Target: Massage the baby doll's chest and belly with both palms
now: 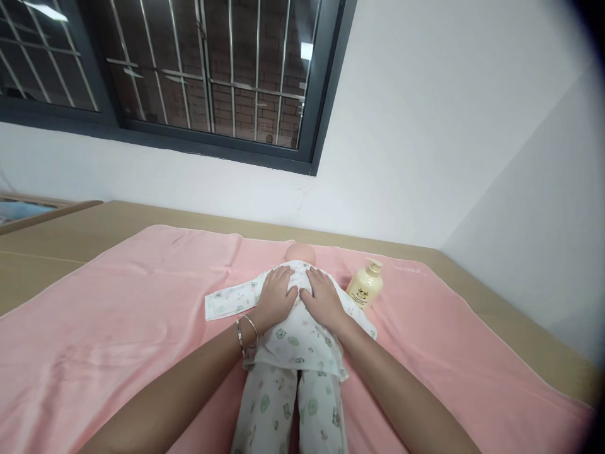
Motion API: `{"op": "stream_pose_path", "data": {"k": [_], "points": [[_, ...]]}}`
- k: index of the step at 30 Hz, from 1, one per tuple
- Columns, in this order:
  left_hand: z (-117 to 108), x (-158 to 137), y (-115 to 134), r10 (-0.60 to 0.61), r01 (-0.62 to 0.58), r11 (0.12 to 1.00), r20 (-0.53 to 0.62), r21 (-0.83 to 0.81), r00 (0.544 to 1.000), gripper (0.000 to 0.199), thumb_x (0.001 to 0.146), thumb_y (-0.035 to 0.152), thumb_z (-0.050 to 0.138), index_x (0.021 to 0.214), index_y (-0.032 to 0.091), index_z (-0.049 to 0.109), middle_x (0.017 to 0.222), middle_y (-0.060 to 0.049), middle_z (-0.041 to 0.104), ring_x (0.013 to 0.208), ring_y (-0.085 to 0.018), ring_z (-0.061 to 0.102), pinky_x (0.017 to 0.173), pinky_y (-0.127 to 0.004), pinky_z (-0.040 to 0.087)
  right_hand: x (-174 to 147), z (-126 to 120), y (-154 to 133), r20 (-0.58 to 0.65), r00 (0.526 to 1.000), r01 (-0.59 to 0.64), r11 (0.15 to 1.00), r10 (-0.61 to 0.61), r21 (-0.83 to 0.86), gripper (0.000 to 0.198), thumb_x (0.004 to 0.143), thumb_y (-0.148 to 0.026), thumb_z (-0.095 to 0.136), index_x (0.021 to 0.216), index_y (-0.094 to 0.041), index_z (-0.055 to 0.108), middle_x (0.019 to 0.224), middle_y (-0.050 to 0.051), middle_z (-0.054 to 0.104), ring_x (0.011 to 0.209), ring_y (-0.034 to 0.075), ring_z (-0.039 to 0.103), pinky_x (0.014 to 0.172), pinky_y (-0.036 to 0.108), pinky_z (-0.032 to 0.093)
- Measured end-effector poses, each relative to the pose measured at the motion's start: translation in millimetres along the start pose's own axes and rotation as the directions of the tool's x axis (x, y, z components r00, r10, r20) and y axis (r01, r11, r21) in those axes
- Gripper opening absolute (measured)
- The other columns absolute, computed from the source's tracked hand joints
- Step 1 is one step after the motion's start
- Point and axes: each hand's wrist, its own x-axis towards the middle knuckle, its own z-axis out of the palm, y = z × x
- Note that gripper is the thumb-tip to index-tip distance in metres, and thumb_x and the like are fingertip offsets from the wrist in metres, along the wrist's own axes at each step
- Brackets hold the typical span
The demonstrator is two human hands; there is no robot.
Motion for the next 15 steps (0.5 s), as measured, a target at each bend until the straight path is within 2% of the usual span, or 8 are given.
{"op": "stream_pose_path", "data": {"k": [7,11,15], "points": [[-4,5,-1,-0.06,0.06,0.998,0.067,-0.008,0.996,0.045,0.082,0.022,0.044,0.124,0.01,0.055,0.131,-0.016,0.055,0.125,-0.029,0.046,0.11,-0.046,0.031,-1,-3,-3,-0.033,0.998,0.05,0.999,-0.05,0.013,0.06,0.088,-0.03,0.045,0.143,-0.008,0.039,0.149,0.016,0.04,0.14,0.028,0.032,0.117,0.046,0.021],[-5,5,-1,-0.095,0.098,0.995,0.07,-0.028,0.993,0.048,0.082,0.025,0.045,0.126,0.008,0.053,0.133,-0.018,0.053,0.126,-0.031,0.045,0.11,-0.047,0.03,-5,-13,-5,-0.073,0.99,0.121,0.991,-0.116,0.062,0.064,0.089,-0.032,0.045,0.147,-0.008,0.031,0.154,0.015,0.03,0.144,0.028,0.022,0.118,0.05,0.018],[0,1,-3,-0.11,0.111,0.992,0.014,-0.055,0.994,0.049,0.082,0.025,0.046,0.127,0.009,0.052,0.132,-0.018,0.053,0.125,-0.031,0.045,0.11,-0.048,0.031,-12,-14,-10,-0.188,0.965,0.193,0.98,-0.181,0.05,0.062,0.091,-0.033,0.044,0.147,-0.009,0.031,0.155,0.013,0.027,0.146,0.025,0.018,0.119,0.05,0.015]]}}
